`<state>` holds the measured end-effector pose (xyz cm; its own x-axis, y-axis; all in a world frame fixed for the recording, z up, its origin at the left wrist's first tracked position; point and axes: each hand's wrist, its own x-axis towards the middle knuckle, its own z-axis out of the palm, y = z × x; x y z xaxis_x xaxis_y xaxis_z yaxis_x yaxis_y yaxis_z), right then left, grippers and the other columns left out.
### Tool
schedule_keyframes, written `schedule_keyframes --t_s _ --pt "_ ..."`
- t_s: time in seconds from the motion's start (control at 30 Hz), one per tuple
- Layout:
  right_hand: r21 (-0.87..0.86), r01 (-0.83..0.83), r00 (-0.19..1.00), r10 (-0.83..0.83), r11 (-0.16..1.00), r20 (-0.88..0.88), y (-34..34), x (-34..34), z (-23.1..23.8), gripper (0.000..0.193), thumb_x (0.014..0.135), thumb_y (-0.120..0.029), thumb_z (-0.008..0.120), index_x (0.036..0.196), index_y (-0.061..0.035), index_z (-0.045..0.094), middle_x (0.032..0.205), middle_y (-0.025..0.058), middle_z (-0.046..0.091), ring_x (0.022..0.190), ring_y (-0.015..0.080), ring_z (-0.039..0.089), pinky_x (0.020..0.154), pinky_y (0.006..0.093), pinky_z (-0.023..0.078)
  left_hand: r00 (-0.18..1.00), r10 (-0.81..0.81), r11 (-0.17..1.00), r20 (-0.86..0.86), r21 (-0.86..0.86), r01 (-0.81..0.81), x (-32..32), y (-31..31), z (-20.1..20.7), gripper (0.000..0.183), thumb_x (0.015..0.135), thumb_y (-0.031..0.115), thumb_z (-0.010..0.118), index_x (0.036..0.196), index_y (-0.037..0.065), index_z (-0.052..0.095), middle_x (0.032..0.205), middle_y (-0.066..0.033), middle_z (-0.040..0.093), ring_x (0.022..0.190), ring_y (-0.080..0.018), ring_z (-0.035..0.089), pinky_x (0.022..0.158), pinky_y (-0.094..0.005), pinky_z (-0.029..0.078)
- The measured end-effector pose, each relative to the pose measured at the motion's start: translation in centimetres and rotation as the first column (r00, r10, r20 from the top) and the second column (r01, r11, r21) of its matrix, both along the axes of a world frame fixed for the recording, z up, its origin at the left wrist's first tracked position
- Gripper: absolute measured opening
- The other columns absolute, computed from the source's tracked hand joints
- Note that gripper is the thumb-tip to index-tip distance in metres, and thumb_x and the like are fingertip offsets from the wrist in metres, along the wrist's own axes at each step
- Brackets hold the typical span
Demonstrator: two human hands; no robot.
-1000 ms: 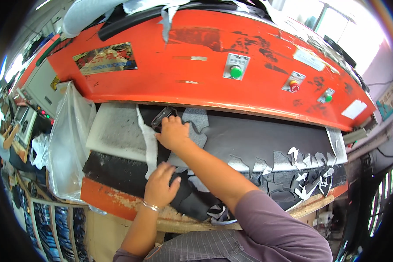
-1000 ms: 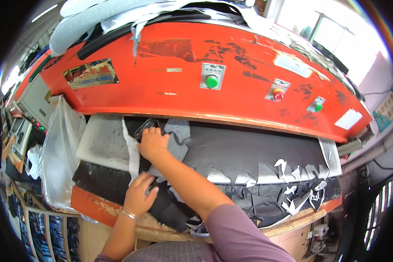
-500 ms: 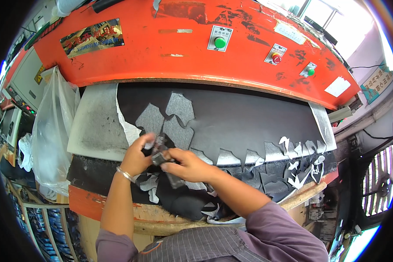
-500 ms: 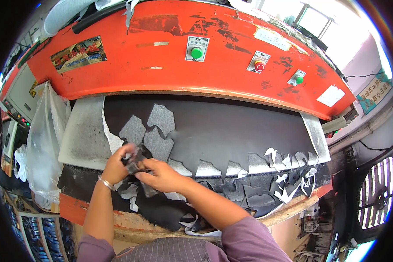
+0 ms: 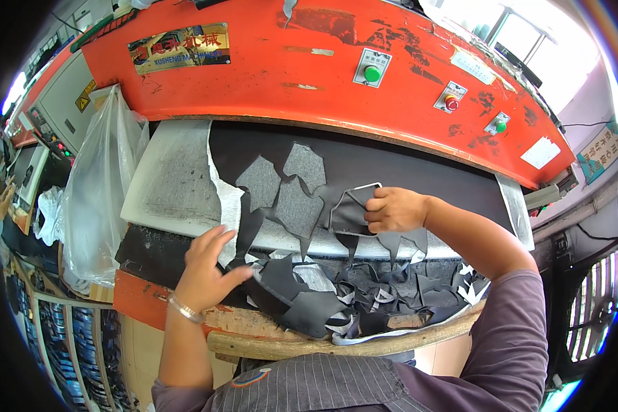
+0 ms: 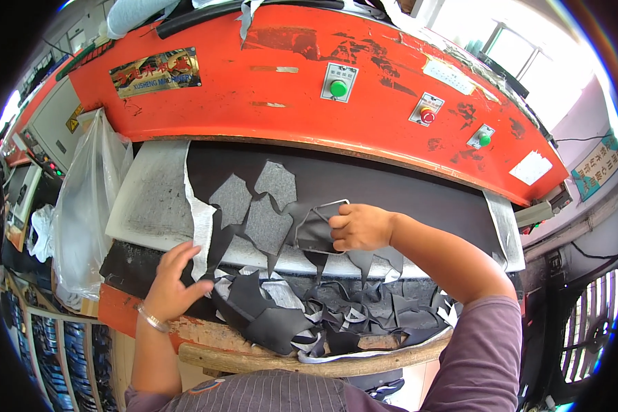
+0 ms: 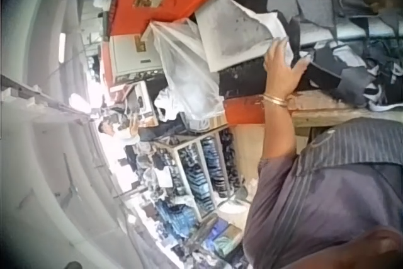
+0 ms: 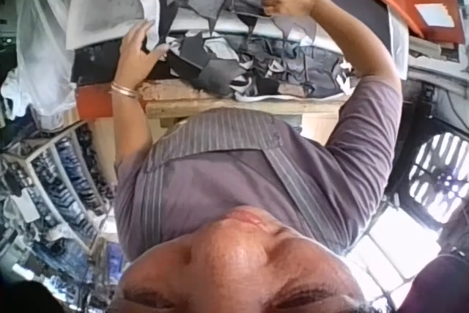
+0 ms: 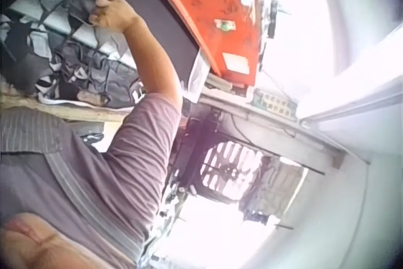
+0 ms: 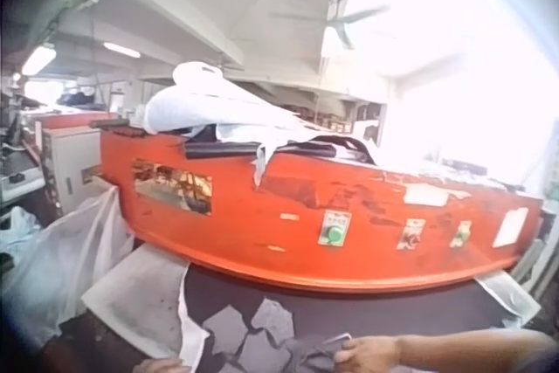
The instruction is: Using a hydraulic die-cutting machine to cut out shoe components from a sheet of material.
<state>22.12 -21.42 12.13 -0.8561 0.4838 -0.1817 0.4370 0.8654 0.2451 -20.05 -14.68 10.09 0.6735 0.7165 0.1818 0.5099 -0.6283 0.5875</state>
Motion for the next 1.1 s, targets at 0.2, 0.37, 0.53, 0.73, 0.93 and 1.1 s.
schedule_keyframes --t_s 0.2,0.37,0.53,0.73,0.93,1.1 --pt "-0.040 -0.055 0.994 0.051 0.998 -0.094 1.1 1.2 -3.2 0.007 0.075 -0.021 0.057 0.075 -0.0134 0.057 0.094 -0.0007 0.061 0.091 0.0176 0.054 0.068 0.0295 0.051 0.950 -0.118 0.910 0.290 -0.351 0.220 10.6 1.9 -4.1 0.051 0.085 0.014 0.060 0.132 0.001 0.047 0.120 -0.0174 0.061 0.112 -0.0335 0.057 0.095 -0.0398 0.045" --pt "0.102 0.306 0.901 -0.253 0.947 -0.352 -0.7 1.4 -2.8 0.022 0.076 -0.017 0.058 0.094 -0.0099 0.068 0.123 0.0105 0.057 0.106 0.0266 0.054 0.085 0.0368 0.050 0.967 -0.158 0.945 0.200 -0.254 0.207 16.6 3.0 -8.4 0.062 0.084 0.006 0.053 0.143 0.003 0.033 0.131 -0.0110 0.057 0.116 -0.0276 0.055 0.096 -0.0377 0.040" --pt "-0.419 0.894 -0.110 -0.833 0.155 -0.543 -6.5 -7.0 -9.8 0.066 0.079 -0.047 0.069 0.134 -0.0138 0.049 0.136 0.0270 0.044 0.128 0.0431 0.038 0.105 0.0532 0.029 0.987 -0.134 0.986 0.091 -0.087 0.142 18.9 3.4 -10.9 0.073 0.079 0.001 0.047 0.148 0.006 0.023 0.138 -0.0071 0.053 0.126 -0.0244 0.046 0.106 -0.0411 0.024" --pt "-0.294 0.954 -0.177 -0.673 0.063 -0.718 -2.8 -11.4 -11.7 0.064 0.063 -0.047 0.083 0.101 -0.0035 0.056 0.131 0.0348 0.041 0.129 0.0501 0.031 0.105 0.0558 0.026 0.956 -0.140 0.981 0.258 -0.098 0.170 19.0 3.2 -11.4 0.076 0.077 -0.002 0.048 0.148 -0.001 0.020 0.132 -0.0111 0.057 0.124 -0.0273 0.048 0.105 -0.0423 0.028" --pt "-0.385 0.789 0.069 -0.692 0.478 -0.719 -3.2 -4.2 -10.3 0.054 0.055 -0.035 0.086 0.090 -0.0066 0.056 0.127 0.0265 0.050 0.130 0.0444 0.036 0.107 0.0492 0.029 0.939 -0.107 0.988 0.328 -0.075 0.138 18.2 2.3 -11.9 0.074 0.077 -0.004 0.047 0.145 -0.007 0.019 0.126 -0.0153 0.060 0.120 -0.0321 0.049 0.105 -0.0426 0.033" --pt "-0.422 0.812 0.086 -0.797 0.404 -0.598 -4.7 -5.3 -10.8 0.075 0.057 -0.042 0.087 0.114 -0.0077 0.053 0.133 0.0261 0.047 0.136 0.0423 0.032 0.112 0.0497 0.022 0.945 -0.166 0.985 0.282 -0.007 0.175 17.5 1.9 -12.4 0.073 0.077 -0.003 0.048 0.144 -0.008 0.020 0.125 -0.0157 0.060 0.119 -0.0324 0.050 0.105 -0.0432 0.034"
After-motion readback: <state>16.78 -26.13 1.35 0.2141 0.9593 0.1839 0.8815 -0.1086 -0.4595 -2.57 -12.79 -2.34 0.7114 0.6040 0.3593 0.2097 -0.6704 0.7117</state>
